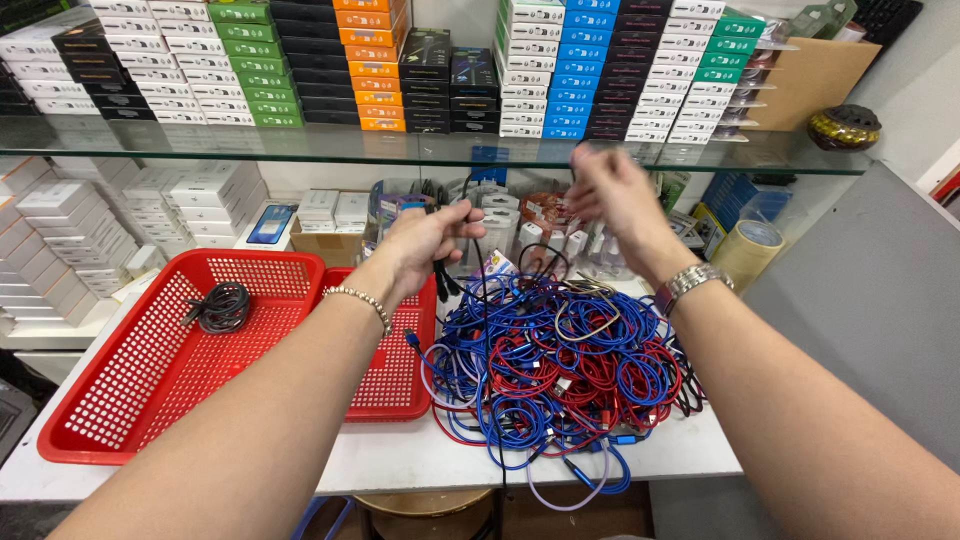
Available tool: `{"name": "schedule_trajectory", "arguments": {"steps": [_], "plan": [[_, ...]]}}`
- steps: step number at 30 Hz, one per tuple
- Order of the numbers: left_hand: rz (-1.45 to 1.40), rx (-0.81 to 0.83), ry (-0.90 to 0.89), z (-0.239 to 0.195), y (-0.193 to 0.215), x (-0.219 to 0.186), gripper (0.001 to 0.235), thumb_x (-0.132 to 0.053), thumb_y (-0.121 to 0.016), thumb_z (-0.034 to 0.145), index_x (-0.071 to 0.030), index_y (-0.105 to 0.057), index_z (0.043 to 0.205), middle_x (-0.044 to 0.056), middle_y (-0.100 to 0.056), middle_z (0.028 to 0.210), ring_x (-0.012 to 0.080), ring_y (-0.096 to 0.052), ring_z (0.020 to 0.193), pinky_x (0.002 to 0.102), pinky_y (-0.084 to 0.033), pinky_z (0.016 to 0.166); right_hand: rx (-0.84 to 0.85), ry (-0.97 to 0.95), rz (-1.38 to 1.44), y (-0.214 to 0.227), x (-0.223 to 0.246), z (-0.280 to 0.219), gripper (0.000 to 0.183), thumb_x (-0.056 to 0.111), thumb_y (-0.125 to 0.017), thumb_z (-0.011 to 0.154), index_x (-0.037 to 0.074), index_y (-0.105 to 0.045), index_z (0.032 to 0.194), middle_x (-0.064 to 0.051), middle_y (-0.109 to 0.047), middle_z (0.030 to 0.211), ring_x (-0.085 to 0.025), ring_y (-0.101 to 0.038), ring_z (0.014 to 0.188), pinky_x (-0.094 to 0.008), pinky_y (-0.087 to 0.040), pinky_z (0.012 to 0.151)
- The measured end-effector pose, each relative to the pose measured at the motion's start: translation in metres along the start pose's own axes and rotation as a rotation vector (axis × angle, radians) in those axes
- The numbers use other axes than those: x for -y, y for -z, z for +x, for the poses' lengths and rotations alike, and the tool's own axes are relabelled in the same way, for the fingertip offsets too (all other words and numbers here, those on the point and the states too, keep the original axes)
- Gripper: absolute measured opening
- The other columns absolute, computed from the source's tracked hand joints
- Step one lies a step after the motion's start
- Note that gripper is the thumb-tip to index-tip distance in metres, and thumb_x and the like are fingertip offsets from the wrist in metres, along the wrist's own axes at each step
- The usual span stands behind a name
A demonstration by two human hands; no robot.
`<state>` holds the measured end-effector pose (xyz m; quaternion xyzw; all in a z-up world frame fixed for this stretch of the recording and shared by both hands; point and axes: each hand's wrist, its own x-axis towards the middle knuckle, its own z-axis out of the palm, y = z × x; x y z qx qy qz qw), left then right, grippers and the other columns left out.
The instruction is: The person untangles and coils various colored cables from a pile on a counter, then places each coiled cable into a red basket. The person handles black, blue, red, and beige cables one at a time.
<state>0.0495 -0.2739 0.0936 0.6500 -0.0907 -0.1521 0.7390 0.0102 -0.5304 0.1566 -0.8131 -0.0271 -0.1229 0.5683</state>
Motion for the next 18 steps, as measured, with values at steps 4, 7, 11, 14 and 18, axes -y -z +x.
{"name": "schedule_trajectory", "arguments": {"steps": [4,7,11,14,18], "plan": [[-0.212,0.075,-0.216,0.020,-0.017,-0.027,0.033,-0.032,-0.053,0.104,-0.005,-0.070,0.114,0.007,-0.077,0.100,0.0052,-0.033,0.047,0.024,-0.043,0.059,0.602,-0.069,-0.252,-0.051,-0.027,-0.039,0.035,0.039,-0.065,0.094,0.012,-0.064,0.117,-0.002,-0.070,0.111,-0.010,-0.065,0.102,-0.027,-0.057,0.082],[-0.075,0.095,-0.198,0.022,-0.007,-0.048,0.037,-0.032,-0.050,0.103,-0.004,-0.071,0.112,0.008,-0.079,0.096,0.0051,-0.029,0.044,0.026,-0.043,0.057,0.473,-0.353,0.172,-0.049,-0.041,-0.036,0.032,0.034,-0.054,0.100,0.005,-0.064,0.105,-0.009,-0.075,0.102,-0.016,-0.072,0.093,-0.029,-0.058,0.075],[0.188,0.073,-0.009,0.021,-0.002,-0.034,0.048,-0.039,-0.043,0.106,-0.002,-0.074,0.108,0.007,-0.071,0.081,0.0077,-0.033,0.044,0.027,-0.043,0.053,0.166,-0.262,0.208,0.028,-0.071,-0.007,0.018,0.020,-0.051,0.103,0.006,-0.056,0.095,-0.011,-0.072,0.092,-0.017,-0.071,0.083,-0.029,-0.056,0.069],[0.319,0.068,0.025,0.021,-0.019,0.006,0.052,-0.038,-0.043,0.108,0.004,-0.074,0.103,0.009,-0.062,0.071,0.0112,-0.046,0.046,0.031,-0.046,0.050,-0.132,-0.219,0.260,0.091,-0.104,0.013,0.024,0.027,-0.049,0.107,0.007,-0.053,0.095,-0.013,-0.066,0.082,-0.019,-0.063,0.063,-0.031,-0.049,0.054],[0.468,0.072,0.067,0.026,-0.043,0.045,0.041,-0.030,-0.044,0.102,-0.001,-0.073,0.101,0.011,-0.069,0.070,0.0174,-0.057,0.047,0.033,-0.050,0.049,-0.165,-0.504,-0.022,0.130,-0.159,0.014,0.028,0.023,-0.060,0.100,-0.004,-0.059,0.104,-0.021,-0.071,0.084,-0.025,-0.066,0.060,-0.035,-0.054,0.054]]}}
